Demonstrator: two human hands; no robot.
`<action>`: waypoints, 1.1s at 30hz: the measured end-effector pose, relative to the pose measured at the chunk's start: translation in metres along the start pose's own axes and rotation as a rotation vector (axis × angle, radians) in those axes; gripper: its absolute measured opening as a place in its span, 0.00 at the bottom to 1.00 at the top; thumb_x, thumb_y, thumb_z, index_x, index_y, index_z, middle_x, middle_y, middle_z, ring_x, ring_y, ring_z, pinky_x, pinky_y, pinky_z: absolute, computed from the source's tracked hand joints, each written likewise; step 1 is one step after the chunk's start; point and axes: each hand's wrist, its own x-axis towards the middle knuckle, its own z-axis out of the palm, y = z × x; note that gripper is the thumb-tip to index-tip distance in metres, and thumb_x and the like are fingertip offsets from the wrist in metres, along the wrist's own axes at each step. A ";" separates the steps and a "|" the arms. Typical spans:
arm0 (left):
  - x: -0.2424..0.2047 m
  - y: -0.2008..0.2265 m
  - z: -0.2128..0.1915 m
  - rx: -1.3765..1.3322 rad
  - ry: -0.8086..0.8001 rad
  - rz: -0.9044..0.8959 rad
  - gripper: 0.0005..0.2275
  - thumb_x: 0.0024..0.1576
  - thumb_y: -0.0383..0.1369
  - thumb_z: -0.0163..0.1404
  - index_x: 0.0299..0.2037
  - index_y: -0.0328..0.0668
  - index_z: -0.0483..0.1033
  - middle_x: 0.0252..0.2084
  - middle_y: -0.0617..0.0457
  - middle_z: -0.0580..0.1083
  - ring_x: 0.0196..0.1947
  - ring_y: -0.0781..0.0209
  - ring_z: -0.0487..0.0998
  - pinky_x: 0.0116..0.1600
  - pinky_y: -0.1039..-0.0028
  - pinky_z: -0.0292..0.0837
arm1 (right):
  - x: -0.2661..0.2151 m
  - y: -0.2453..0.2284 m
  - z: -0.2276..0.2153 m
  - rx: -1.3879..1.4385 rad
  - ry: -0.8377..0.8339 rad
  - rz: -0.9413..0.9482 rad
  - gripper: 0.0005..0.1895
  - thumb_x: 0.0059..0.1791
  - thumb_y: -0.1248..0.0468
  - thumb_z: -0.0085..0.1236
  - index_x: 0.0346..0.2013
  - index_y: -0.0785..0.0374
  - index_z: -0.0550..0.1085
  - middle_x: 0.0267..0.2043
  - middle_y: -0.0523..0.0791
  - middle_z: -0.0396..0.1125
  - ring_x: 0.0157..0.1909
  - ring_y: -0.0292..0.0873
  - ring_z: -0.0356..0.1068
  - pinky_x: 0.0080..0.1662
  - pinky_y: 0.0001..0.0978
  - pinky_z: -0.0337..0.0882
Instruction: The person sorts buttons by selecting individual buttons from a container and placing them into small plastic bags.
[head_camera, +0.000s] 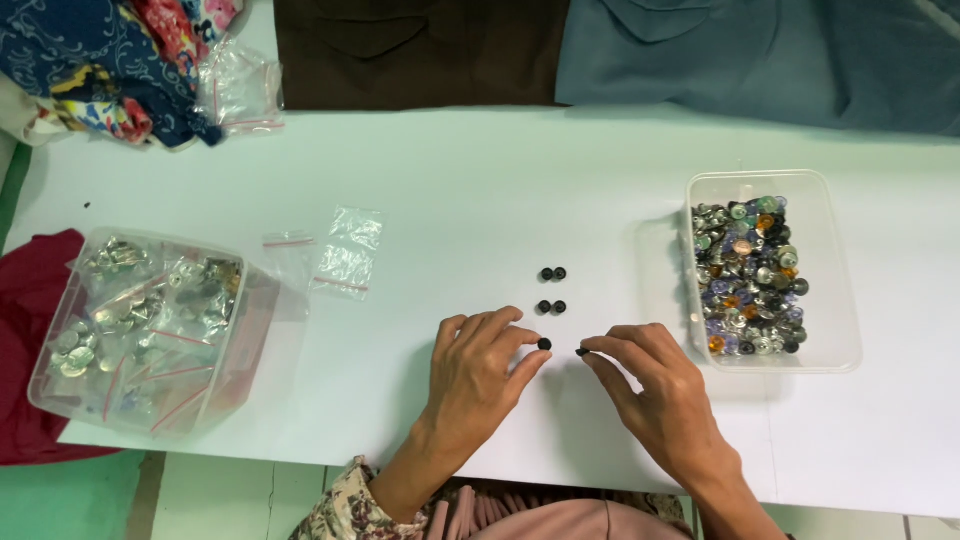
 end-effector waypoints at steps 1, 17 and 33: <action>-0.001 0.000 0.001 0.004 0.001 -0.014 0.08 0.55 0.41 0.62 0.38 0.50 0.82 0.48 0.55 0.79 0.41 0.59 0.80 0.52 0.64 0.63 | -0.002 0.002 0.009 0.007 -0.012 -0.005 0.11 0.50 0.68 0.62 0.47 0.59 0.78 0.40 0.44 0.71 0.42 0.44 0.69 0.46 0.35 0.70; -0.004 -0.002 0.009 0.114 0.084 0.050 0.10 0.55 0.35 0.65 0.43 0.48 0.79 0.50 0.53 0.73 0.47 0.56 0.75 0.48 0.64 0.64 | -0.005 0.013 0.051 -0.100 0.035 -0.003 0.10 0.50 0.69 0.65 0.45 0.60 0.78 0.43 0.45 0.71 0.41 0.45 0.69 0.45 0.33 0.71; 0.003 -0.001 0.004 -0.191 0.064 -0.042 0.09 0.57 0.33 0.59 0.47 0.51 0.80 0.54 0.54 0.75 0.53 0.55 0.76 0.55 0.65 0.68 | -0.009 -0.004 0.012 0.064 0.002 0.119 0.12 0.51 0.65 0.60 0.50 0.57 0.77 0.45 0.45 0.70 0.45 0.42 0.73 0.49 0.34 0.72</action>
